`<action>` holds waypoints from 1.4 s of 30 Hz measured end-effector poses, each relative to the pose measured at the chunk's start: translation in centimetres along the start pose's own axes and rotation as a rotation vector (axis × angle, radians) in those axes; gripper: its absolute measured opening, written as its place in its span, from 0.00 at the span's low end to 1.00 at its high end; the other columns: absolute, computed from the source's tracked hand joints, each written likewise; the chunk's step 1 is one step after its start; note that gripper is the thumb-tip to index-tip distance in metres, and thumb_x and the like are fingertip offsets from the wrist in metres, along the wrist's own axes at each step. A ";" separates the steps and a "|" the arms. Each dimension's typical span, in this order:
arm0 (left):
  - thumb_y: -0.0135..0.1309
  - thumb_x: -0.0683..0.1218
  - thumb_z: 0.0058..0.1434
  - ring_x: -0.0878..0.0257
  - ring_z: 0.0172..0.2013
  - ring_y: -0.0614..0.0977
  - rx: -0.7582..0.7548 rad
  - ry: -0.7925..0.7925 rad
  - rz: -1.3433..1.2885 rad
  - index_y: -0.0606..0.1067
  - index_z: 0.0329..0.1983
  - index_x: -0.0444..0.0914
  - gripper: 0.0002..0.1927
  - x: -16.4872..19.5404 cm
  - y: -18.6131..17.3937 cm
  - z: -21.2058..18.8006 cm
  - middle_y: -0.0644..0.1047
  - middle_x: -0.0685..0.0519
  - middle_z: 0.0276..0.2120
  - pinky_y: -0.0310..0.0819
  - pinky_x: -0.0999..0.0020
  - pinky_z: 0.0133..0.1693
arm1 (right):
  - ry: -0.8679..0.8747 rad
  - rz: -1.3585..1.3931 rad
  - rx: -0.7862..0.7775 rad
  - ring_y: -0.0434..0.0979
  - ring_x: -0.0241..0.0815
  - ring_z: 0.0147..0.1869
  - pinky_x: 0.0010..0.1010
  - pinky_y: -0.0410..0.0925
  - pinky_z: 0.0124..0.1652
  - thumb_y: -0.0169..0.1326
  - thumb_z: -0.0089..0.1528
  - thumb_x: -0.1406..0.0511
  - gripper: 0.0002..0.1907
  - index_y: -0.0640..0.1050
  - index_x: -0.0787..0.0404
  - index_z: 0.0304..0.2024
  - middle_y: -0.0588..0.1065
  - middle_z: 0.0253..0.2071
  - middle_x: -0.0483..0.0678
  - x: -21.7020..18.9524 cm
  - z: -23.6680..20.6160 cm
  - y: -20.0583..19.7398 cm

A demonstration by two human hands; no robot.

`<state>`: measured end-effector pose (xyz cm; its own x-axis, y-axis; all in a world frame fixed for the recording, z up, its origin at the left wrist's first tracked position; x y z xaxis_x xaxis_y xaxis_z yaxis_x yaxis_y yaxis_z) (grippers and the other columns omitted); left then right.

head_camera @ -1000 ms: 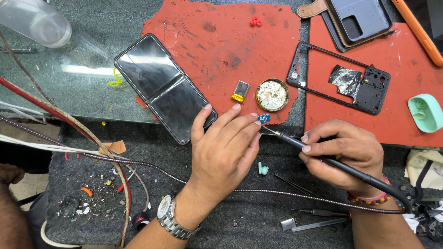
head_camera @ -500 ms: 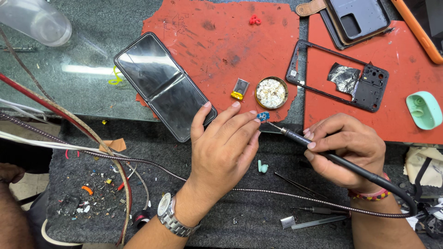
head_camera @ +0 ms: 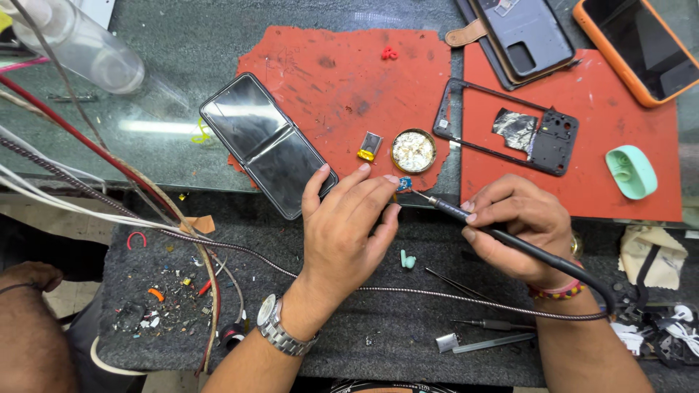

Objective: The person uses a soldering iron to apply solder to a small blue circuit board and a small yellow component on a cluttered workbench. They handle the components with their hands and the soldering iron, occasionally dipping the iron into a tin of solder.

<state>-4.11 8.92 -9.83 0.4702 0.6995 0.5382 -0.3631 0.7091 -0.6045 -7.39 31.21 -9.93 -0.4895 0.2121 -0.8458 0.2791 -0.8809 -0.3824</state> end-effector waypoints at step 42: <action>0.42 0.47 0.84 0.55 0.37 0.74 1.092 -0.158 0.148 0.71 0.46 0.27 0.17 -14.7 -31.9 -16.3 0.74 0.44 0.37 0.68 0.64 0.43 | 0.204 -0.429 0.397 0.84 0.41 0.43 0.28 0.79 0.41 0.64 0.53 0.74 0.16 0.78 0.58 0.43 0.79 0.40 0.52 -0.4 -19.9 5.3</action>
<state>13.61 -25.43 -8.05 0.2841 0.7323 0.6189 -0.9566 0.2606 0.1308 10.77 34.94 -19.00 -0.3107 0.6242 -0.7168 -0.2557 -0.7813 -0.5694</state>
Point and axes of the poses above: each hand's wrist, its own z-axis towards the middle knuckle, its own y-axis out of the palm, x = y × z, the point moved 7 cm from there along z, towards the middle knuckle
